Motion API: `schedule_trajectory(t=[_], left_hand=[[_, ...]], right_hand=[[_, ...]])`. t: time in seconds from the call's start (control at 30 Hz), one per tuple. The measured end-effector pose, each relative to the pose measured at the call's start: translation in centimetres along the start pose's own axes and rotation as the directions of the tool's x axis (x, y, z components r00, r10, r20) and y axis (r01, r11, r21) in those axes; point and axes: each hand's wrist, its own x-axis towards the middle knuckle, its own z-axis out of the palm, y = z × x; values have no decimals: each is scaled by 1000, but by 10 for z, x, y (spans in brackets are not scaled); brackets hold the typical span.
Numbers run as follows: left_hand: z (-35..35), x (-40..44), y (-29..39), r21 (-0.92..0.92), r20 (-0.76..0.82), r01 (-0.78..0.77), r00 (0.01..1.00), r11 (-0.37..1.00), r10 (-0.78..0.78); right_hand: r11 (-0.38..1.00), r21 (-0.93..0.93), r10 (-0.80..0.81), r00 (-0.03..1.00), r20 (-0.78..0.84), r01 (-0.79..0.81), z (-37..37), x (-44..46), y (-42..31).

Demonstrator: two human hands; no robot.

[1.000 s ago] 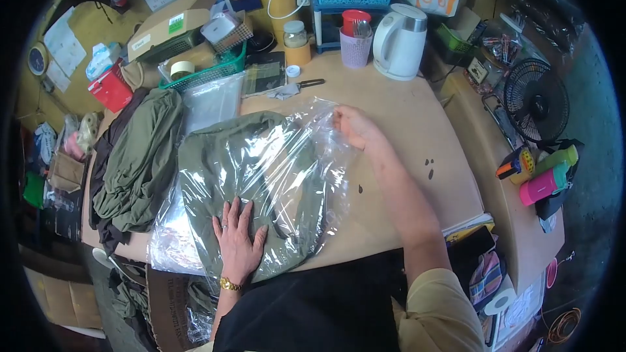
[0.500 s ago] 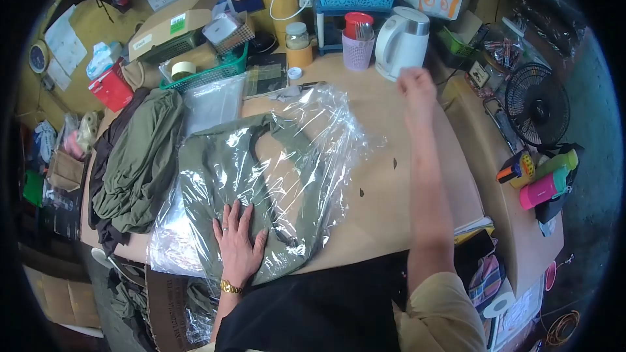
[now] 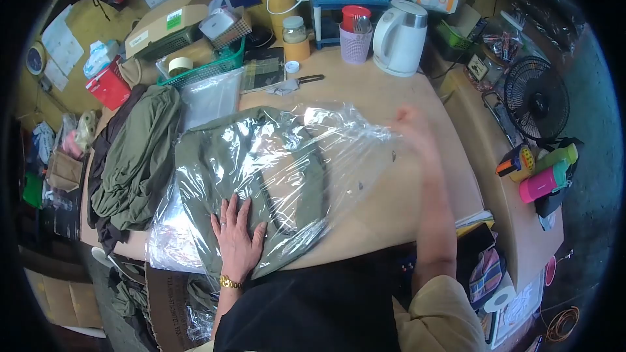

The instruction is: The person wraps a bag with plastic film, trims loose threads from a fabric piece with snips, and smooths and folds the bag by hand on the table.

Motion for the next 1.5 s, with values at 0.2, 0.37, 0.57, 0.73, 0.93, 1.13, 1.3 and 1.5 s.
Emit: schedule_trajectory(t=[0.2,0.37,0.57,0.73,0.93,1.13,1.3,1.5], left_hand=[[1,1,1,4,0,-15,1000,1000,15],[1,1,2,9,-11,-14,1000,1000,14],[-2,1,2,2,-7,-4,1000,1000,4],[-1,2,2,11,17,-6,1000,1000,5],[0,2,0,15,14,-7,1000,1000,7],[0,2,1,12,10,-9,1000,1000,9],[0,2,1,11,13,-7,1000,1000,7],[-1,2,2,7,20,2,1000,1000,-2]], right_hand=[[870,-483,-217,959,-184,104,-24,12,-61],[676,-701,17,947,320,225,46,40,-132],[842,-493,-268,963,-34,217,112,76,-69],[628,706,175,943,282,-328,104,60,-63],[182,969,48,986,159,-165,97,70,-48],[808,576,-88,992,-90,125,93,75,-31],[870,-392,-341,939,-38,300,114,54,-57],[780,-567,-362,930,-67,263,111,79,-70]])
